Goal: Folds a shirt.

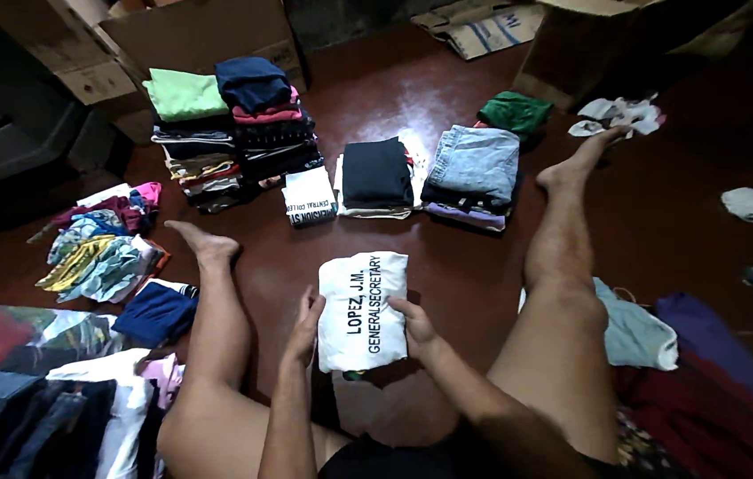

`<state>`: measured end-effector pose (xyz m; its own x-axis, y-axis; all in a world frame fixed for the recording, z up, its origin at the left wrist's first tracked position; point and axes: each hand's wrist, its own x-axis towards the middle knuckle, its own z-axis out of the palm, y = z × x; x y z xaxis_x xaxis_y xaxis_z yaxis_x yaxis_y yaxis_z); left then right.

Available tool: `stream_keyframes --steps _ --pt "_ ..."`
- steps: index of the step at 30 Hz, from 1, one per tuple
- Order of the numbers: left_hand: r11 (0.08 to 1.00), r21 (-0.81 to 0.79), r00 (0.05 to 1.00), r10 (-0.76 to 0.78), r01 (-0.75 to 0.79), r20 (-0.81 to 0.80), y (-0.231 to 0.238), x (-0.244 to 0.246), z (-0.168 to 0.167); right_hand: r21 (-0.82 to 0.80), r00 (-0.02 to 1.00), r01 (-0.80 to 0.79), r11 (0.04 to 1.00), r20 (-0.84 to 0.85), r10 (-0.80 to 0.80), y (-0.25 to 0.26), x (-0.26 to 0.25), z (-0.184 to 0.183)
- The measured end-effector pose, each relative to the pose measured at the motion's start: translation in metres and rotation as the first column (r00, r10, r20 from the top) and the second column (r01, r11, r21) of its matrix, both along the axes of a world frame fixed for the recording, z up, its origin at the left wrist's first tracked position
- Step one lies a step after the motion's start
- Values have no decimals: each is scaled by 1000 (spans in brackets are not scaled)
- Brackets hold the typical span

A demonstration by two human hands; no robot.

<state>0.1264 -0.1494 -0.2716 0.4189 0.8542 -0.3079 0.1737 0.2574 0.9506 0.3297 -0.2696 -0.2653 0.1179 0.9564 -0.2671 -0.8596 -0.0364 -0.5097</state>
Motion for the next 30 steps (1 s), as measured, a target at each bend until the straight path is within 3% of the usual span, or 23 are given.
stream_keyframes --steps 2,4,5,6,8,12,16,21,24,27,30 --pt "948 -311 951 30 70 306 -14 0 1 94 992 -41 995 -112 52 2 5 -10" --pt "910 -305 785 -35 280 618 -15 -5 -20 138 984 -76 988 -147 96 4 8 -19" --pt "907 -273 720 -45 319 692 -15 -5 -28 114 987 -90 989 -123 104 4 11 -20" --pt "904 -312 714 12 291 700 -16 -4 -29 63 991 -105 992 -75 110 4 16 -19" --pt "903 -414 841 133 116 525 -15 -3 -16 -82 990 -114 990 80 120 7 28 -12" --pt "963 -197 969 -142 182 200 5 -9 5 -344 940 -112 932 269 212 10 44 -14" --pt "936 -222 951 -299 274 -84 38 2 9 -382 966 -191 904 90 242 8 36 -33" --pt "849 -301 877 -475 435 -72 74 9 0 -222 959 -241 945 -201 198 6 29 -43" --pt "842 -328 883 -467 428 -48 80 11 -19 -223 955 -243 944 -225 193 -3 21 -72" --pt "924 -206 864 -375 321 -337 86 21 -46 -319 968 -225 921 -183 173 -6 9 -98" --pt "983 -83 911 -185 166 -370 85 19 -48 -289 973 -158 944 -211 99 -3 -1 -94"
